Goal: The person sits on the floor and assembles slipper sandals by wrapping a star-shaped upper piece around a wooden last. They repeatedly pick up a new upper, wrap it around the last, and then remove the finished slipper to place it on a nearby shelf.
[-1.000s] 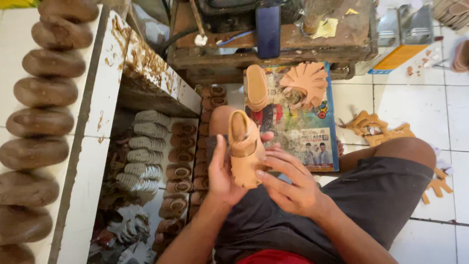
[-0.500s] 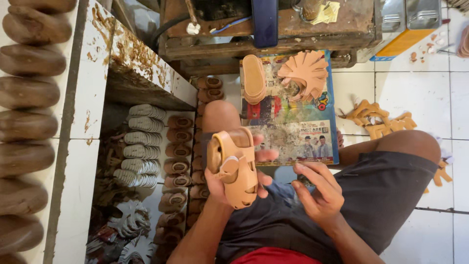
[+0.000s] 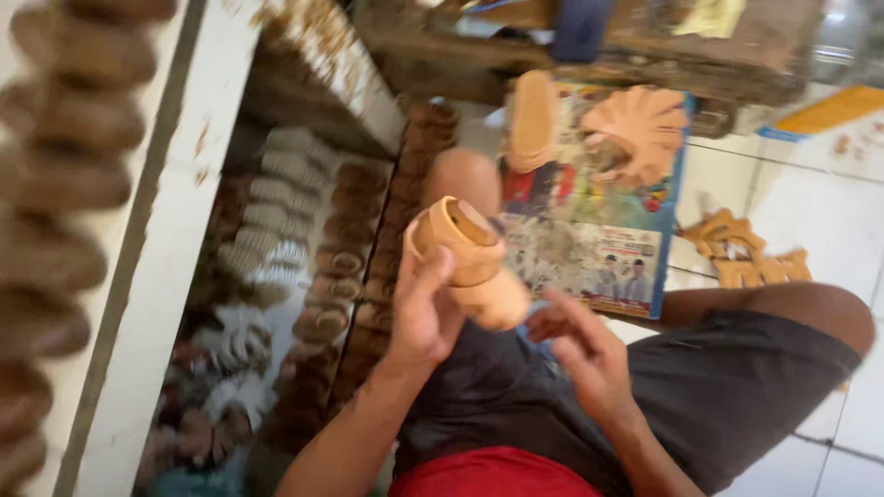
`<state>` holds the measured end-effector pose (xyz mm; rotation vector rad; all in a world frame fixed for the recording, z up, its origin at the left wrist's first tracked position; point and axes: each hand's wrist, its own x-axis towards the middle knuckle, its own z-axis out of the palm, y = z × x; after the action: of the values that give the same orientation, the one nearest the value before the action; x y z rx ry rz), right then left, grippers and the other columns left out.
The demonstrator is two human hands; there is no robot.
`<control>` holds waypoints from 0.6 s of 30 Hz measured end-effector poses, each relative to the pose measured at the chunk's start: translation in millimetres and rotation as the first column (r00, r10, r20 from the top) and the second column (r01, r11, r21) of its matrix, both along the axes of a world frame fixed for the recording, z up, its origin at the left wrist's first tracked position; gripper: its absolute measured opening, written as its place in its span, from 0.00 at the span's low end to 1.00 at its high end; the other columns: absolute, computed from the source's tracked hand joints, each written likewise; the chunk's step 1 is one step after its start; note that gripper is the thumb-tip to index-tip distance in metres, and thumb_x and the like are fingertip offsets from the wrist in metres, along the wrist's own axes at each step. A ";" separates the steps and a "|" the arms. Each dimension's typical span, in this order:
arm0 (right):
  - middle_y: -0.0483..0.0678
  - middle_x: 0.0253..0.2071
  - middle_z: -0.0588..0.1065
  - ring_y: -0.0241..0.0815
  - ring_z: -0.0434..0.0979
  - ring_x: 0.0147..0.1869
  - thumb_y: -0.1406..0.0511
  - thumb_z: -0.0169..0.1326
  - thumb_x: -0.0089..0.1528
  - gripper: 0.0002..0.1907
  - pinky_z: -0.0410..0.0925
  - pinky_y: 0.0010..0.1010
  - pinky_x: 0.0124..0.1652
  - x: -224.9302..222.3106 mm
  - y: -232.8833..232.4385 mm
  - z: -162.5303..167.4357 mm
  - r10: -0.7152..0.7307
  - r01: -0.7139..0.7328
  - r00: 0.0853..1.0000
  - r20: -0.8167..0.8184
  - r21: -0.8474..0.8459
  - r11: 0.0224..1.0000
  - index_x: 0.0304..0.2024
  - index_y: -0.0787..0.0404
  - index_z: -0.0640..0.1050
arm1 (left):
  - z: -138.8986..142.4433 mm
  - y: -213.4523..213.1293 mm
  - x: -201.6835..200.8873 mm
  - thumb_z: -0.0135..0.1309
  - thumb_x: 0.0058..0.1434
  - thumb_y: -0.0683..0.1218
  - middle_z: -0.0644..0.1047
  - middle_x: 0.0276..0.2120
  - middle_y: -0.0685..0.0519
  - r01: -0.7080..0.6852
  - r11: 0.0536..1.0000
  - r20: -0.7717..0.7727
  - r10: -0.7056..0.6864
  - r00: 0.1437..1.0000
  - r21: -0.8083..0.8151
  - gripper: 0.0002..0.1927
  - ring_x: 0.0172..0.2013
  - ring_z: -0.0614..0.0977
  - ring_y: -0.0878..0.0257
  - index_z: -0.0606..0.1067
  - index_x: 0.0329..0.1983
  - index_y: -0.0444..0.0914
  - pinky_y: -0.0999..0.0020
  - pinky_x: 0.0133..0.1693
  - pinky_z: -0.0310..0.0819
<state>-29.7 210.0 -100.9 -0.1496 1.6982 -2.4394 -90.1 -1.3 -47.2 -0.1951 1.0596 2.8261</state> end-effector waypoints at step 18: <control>0.55 0.47 0.77 0.44 0.77 0.45 0.74 0.55 0.58 0.26 0.70 0.29 0.44 -70.0 -115.8 64.1 0.544 -0.279 0.830 -0.121 0.754 0.594 0.60 0.65 0.72 | 7.1 -83.7 105.3 0.68 0.54 0.53 0.73 0.58 0.44 0.031 0.368 0.031 -0.005 0.999 -0.929 0.50 0.58 0.78 0.51 0.61 0.78 0.41 0.58 0.60 0.74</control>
<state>-99.7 94.2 -36.8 -0.8077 2.2947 -1.3208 15.2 -85.1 -40.1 -0.2874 2.5132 1.7722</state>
